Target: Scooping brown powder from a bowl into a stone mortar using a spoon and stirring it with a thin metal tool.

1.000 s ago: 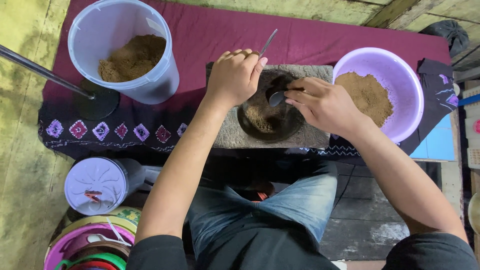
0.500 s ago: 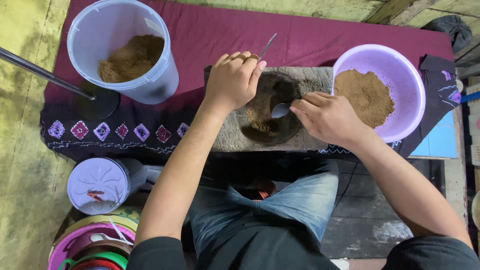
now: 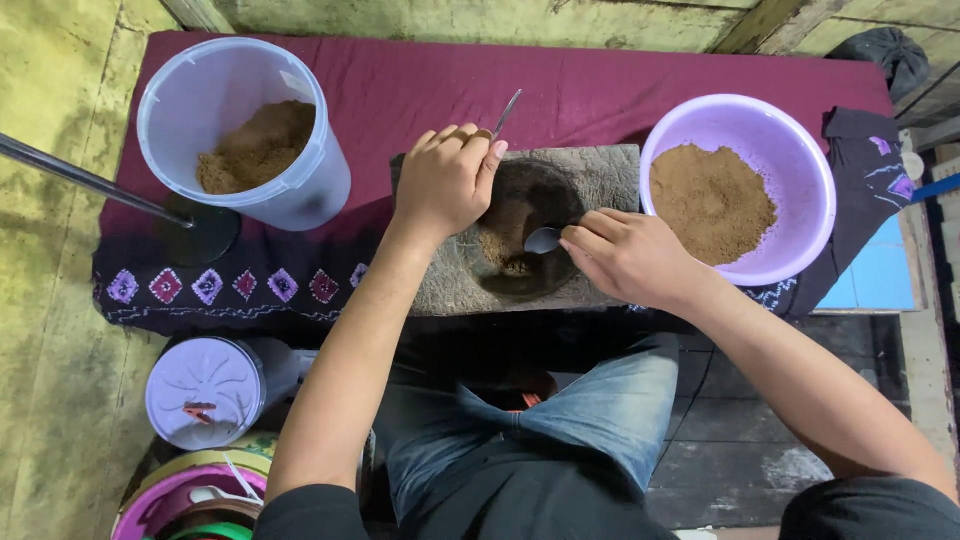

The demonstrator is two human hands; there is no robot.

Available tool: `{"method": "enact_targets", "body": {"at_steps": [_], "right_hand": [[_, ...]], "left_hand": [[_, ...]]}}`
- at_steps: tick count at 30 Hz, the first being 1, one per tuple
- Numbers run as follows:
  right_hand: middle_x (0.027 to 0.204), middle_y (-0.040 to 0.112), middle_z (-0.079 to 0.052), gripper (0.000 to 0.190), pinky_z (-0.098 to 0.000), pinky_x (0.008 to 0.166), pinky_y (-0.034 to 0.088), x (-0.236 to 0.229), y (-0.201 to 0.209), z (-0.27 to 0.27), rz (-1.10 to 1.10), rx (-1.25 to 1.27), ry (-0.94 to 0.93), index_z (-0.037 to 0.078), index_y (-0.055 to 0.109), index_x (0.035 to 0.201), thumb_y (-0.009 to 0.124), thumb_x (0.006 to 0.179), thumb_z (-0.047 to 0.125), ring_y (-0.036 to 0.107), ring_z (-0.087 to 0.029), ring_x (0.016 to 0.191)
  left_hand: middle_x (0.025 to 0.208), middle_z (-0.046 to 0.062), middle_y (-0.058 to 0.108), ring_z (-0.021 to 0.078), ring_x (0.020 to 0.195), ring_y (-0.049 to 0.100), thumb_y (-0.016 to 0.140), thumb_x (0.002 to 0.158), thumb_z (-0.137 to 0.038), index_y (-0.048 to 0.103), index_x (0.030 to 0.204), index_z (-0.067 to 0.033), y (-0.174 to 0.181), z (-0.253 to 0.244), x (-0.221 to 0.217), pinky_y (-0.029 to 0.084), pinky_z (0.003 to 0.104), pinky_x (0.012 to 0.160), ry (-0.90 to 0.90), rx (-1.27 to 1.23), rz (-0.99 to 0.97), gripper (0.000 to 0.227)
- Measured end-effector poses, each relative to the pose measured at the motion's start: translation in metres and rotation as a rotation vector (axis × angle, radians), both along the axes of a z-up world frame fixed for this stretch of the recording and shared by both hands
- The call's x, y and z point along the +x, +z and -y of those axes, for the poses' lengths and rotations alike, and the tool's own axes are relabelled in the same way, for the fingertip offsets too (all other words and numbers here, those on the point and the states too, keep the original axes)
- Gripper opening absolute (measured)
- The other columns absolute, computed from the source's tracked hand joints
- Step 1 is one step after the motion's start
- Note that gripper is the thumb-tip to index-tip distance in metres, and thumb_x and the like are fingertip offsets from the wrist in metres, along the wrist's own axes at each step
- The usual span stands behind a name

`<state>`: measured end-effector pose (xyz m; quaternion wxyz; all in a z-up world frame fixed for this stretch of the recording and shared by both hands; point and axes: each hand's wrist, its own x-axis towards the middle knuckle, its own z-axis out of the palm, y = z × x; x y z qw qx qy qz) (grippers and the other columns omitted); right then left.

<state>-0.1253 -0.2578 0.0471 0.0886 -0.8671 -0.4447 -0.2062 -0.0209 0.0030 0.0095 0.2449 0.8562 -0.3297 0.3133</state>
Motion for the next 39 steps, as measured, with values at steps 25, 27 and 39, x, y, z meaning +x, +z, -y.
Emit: {"method": "enact_targets", "body": {"at_steps": [25, 27, 39], "right_hand": [[0.08, 0.061, -0.008, 0.012, -0.0293, 0.057, 0.053, -0.008, 0.0, -0.017, -0.065, -0.063, 0.027, 0.004, 0.068, 0.099, 0.059, 0.101, 0.012, 0.068, -0.025, 0.07], [0.075, 0.06, -0.006, 0.016, -0.03, 0.052, 0.051, -0.008, -0.003, -0.016, -0.141, -0.025, -0.081, 0.002, 0.068, 0.102, 0.055, 0.103, 0.012, 0.067, -0.025, 0.063], [0.068, 0.069, -0.005, 0.012, -0.03, 0.051, 0.051, -0.016, -0.015, -0.031, -0.28, 0.101, -0.218, 0.006, 0.075, 0.096, 0.065, 0.096, 0.012, 0.07, -0.025, 0.061]], "left_hand": [[0.078, 0.013, 0.069, 0.035, 0.079, 0.073, 0.046, 0.109, -0.034, 0.073, 0.092, -0.0058, 0.004, 0.0, 0.002, 0.055, 0.043, 0.072, 0.007, 0.021, -0.075, 0.043], [0.078, 0.011, 0.068, 0.0337, 0.079, 0.073, 0.045, 0.109, -0.033, 0.073, 0.093, -0.0065, 0.004, 0.0, 0.002, 0.055, 0.043, 0.073, 0.007, 0.021, -0.079, 0.042], [0.081, 0.011, 0.07, 0.0319, 0.082, 0.074, 0.042, 0.11, -0.035, 0.074, 0.097, -0.0076, 0.009, 0.0, 0.001, 0.056, 0.043, 0.075, -0.001, 0.044, -0.164, 0.044]]}}
